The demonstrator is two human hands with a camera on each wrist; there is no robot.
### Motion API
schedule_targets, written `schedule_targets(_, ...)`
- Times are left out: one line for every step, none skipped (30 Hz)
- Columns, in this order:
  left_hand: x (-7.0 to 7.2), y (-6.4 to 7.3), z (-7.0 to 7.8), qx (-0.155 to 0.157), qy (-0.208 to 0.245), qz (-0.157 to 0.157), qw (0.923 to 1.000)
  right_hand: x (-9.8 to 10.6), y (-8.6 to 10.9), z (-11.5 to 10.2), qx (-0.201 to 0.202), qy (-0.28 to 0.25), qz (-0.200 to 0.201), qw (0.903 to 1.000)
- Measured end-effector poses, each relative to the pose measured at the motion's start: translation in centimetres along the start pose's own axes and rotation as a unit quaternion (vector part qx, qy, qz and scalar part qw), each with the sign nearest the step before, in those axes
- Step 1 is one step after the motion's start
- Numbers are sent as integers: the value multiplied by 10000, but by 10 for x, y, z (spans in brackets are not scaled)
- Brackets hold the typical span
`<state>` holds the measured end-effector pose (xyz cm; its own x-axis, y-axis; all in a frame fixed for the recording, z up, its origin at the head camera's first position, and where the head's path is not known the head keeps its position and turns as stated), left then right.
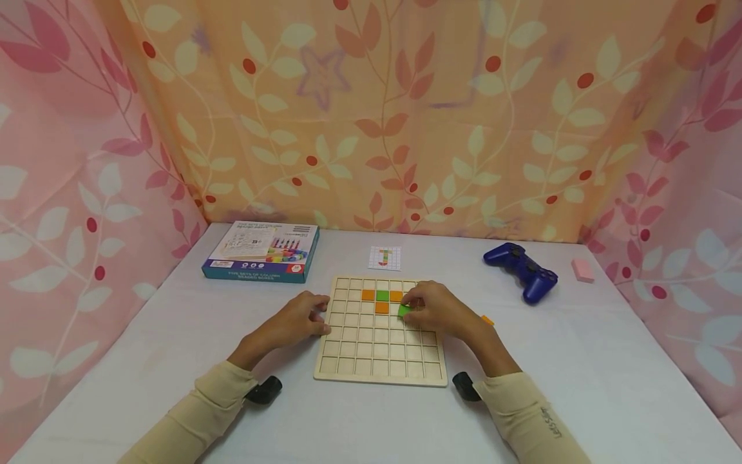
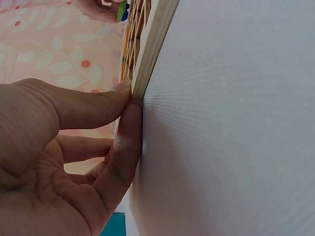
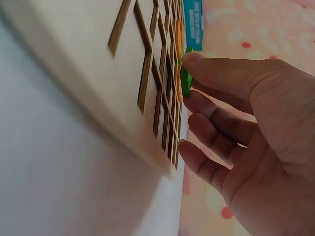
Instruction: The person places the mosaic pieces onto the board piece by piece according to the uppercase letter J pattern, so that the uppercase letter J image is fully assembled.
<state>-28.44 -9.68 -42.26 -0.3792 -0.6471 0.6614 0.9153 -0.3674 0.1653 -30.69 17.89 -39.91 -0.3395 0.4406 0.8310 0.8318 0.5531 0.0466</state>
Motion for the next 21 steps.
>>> schedule_targets(0, 0, 0, -3, -2, -5, 10000, -1, -1, -3, 47, -4, -12, 10000)
schedule_targets(0, 0, 0, -5, 1, -10, 10000, -3, -3, -6, 113, -5, -29, 9999)
schedule_targets(0, 0, -1, -5, 3, -17, 10000, -4, -4, -9, 170, -14, -35, 9998)
schedule_targets(0, -1, -1, -12, 3, -19, 10000, -5, -5, -13, 252, 1, -48, 9997)
schedule_targets(0, -1, -1, -11, 6, -22, 10000, -6, -7, -15, 305, -1, -61, 9995)
schedule_targets(-1, -1, -1, -8, 12, -22, 10000, -7, -8, -18, 376, 18, -73, 9993)
schedule_targets(-1, -1, -2, -5, 17, -23, 10000, -9, -10, -20, 413, 47, -87, 9991)
schedule_targets(-1, -1, -2, -8, 22, -19, 10000, -10, -11, -22, 434, 59, -109, 9990)
schedule_targets(0, -1, -2, -11, 26, -16, 10000, -11, -12, -24, 457, 78, -131, 9988)
schedule_targets(0, -1, -2, -10, 34, -13, 10000, -13, -14, -26, 471, 97, -155, 9987)
schedule_targets(0, -1, -2, -1, 37, -15, 10000, -14, -15, -27, 476, 101, -180, 9987)
schedule_targets(0, -1, -1, 4, 38, -15, 10000, -16, -17, -28, 485, 133, -204, 9985)
schedule_targets(0, -1, -1, 11, 41, -16, 10000, -17, -17, -30, 494, 147, -228, 9984)
schedule_targets(0, 0, -1, 14, 37, -15, 10000, -18, -18, -31, 517, 152, -241, 9983)
schedule_targets(-1, 0, -1, 22, 32, -17, 10000, -19, -18, -33, 549, 165, -249, 9980)
schedule_targets(-1, 0, 0, 32, 30, -18, 10000, -20, -19, -34, 584, 198, -248, 9978)
schedule_targets(-1, 0, 0, 32, 25, -15, 10000, -20, -19, -36, 630, 227, -247, 9974)
schedule_targets(-1, 0, 0, 32, 28, -14, 10000, -21, -19, -37, 682, 269, -242, 9970)
schedule_targets(0, 0, 0, 29, 30, -10, 10000, -21, -19, -38, 734, 289, -233, 9966)
schedule_targets(0, 0, -1, 30, 31, -7, 10000, -21, -19, -39, 765, 307, -230, 9963)
schedule_targets(0, 0, -1, 32, 36, -6, 10000, -22, -19, -40, 781, 329, -227, 9961)
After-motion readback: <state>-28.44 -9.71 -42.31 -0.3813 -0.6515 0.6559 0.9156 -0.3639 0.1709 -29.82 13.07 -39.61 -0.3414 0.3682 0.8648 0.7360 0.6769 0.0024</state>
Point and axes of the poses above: each hand's wrist, its own y-axis away from the middle knuckle, its own x-axis out of the back of the hand, z = x × y, the point moved 6 cm from there along -y, towards the middle knuckle, and after that the axes turned 5 degrees about -z, right-handed, at the moved point
